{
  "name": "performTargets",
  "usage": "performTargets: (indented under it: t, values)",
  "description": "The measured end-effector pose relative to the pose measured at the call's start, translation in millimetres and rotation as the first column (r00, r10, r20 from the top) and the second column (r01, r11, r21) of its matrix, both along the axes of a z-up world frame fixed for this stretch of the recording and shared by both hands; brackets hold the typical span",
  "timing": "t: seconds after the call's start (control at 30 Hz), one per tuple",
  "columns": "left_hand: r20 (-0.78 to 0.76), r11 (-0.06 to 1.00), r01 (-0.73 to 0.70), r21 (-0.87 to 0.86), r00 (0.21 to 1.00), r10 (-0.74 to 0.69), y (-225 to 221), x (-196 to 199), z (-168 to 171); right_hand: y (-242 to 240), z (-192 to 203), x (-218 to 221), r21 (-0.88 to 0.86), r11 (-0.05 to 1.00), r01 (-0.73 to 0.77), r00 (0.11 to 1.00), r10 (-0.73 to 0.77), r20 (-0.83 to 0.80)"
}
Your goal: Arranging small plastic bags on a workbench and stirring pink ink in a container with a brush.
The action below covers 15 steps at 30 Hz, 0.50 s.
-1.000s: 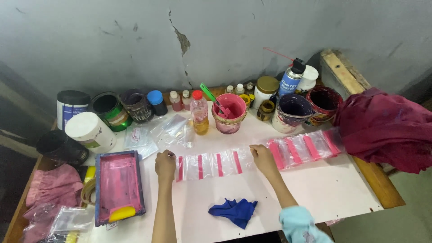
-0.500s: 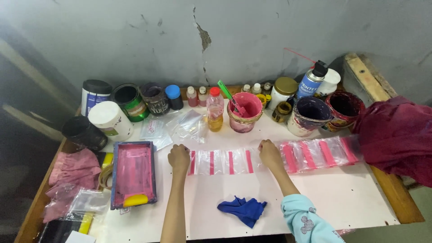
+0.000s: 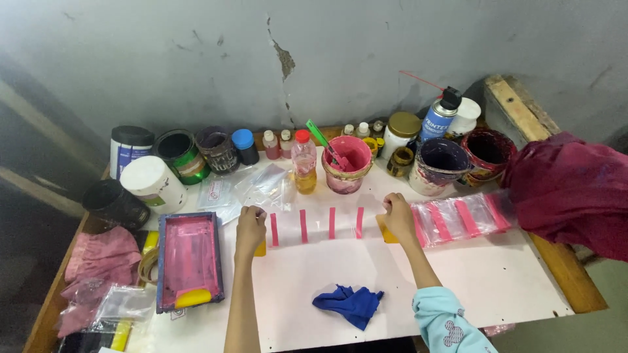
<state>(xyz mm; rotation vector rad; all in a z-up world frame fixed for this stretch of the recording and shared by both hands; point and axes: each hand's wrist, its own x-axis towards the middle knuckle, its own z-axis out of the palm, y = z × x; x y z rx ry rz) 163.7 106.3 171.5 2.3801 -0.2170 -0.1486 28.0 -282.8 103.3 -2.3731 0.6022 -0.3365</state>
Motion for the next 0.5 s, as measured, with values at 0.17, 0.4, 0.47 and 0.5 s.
performTargets:
  t: [0.17, 0.4, 0.47, 0.5]
  values:
    - [0.055, 0.989, 0.114, -0.089, 0.992, -0.110, 0, 5, 7, -38, -18, -5, 0.028, 0.999, 0.037, 0.982, -0.041, 0.186]
    - [0.058, 0.906, 0.345, -0.245, 0.938, -0.341, -73, -39, 61, -113, 25, -83, -0.106, 0.969, 0.222, 0.865, -0.146, 0.480]
    - [-0.004, 0.875, 0.385, -0.295, 0.915, -0.404, -108, -43, 58, -141, 39, -116, -0.125, 0.947, 0.296, 0.854, -0.204, 0.478]
    - [-0.066, 0.852, 0.394, -0.345, 0.895, -0.441, -126, -45, 57, -154, 46, -132, -0.146, 0.928, 0.342, 0.847, -0.238, 0.475]
